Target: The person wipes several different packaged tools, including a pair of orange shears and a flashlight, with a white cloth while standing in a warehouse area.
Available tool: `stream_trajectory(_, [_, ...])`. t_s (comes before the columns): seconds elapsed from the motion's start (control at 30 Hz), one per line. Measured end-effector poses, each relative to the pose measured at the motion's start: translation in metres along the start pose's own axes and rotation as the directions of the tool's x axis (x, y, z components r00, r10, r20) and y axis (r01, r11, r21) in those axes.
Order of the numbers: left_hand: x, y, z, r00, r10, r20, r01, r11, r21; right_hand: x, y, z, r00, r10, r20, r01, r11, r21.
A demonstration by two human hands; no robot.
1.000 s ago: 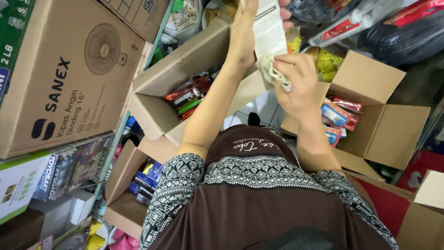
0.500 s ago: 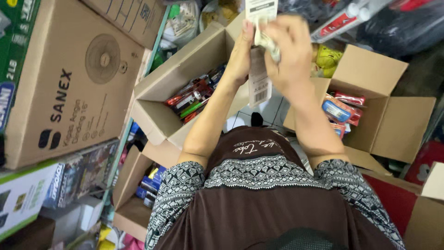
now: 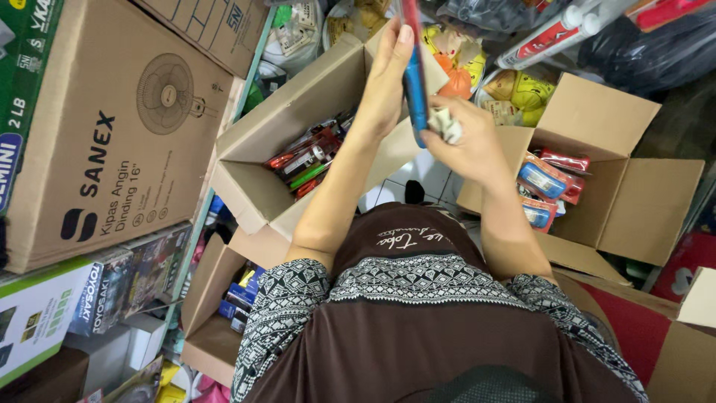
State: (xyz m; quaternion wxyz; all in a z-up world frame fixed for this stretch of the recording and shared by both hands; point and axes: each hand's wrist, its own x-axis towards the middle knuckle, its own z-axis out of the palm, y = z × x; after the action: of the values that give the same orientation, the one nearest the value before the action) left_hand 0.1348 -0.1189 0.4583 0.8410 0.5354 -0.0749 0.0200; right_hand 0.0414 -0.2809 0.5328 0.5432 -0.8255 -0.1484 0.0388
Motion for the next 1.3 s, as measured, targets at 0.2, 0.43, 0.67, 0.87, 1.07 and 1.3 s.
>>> stream_trajectory(0.2, [-0.015, 0.038, 0.002, 0.949, -0.080, 0.306, 0.190, 0.917, -0.351, -0.023, 0.082, -0.019, 0.951, 0.042, 0.306, -0.208, 0.819, 0.535])
stream_trajectory(0.43, [-0.026, 0.058, 0.004, 0.909, -0.102, 0.404, 0.261, 0.895, -0.361, 0.011, 0.091, -0.062, 0.982, 0.080, -0.169, -0.045, 0.978, 0.206])
stream_trajectory(0.67, [-0.041, 0.042, 0.004, 0.862, -0.124, 0.492, 0.210, 0.970, -0.123, 0.038, -0.030, -0.078, 0.724, -0.510, -0.466, 0.419, 0.860, -0.290])
stream_trajectory(0.87, [-0.048, 0.030, 0.003, 0.931, -0.076, 0.358, 0.016, 0.986, 0.169, 0.056, -0.083, -0.060, 0.732, -0.664, -0.151, 0.376, 0.579, -0.724])
stream_trajectory(1.07, [-0.057, 0.021, 0.005, 0.946, -0.028, 0.323, -0.039, 0.979, 0.199, 0.067, -0.043, -0.057, 0.790, -0.515, -0.332, 0.380, 0.837, -0.395])
stream_trajectory(1.3, [-0.058, 0.007, 0.002, 0.942, -0.007, 0.335, -0.054, 0.984, 0.172, 0.074, 0.015, -0.053, 0.947, -0.074, -0.314, 0.254, 0.769, 0.586])
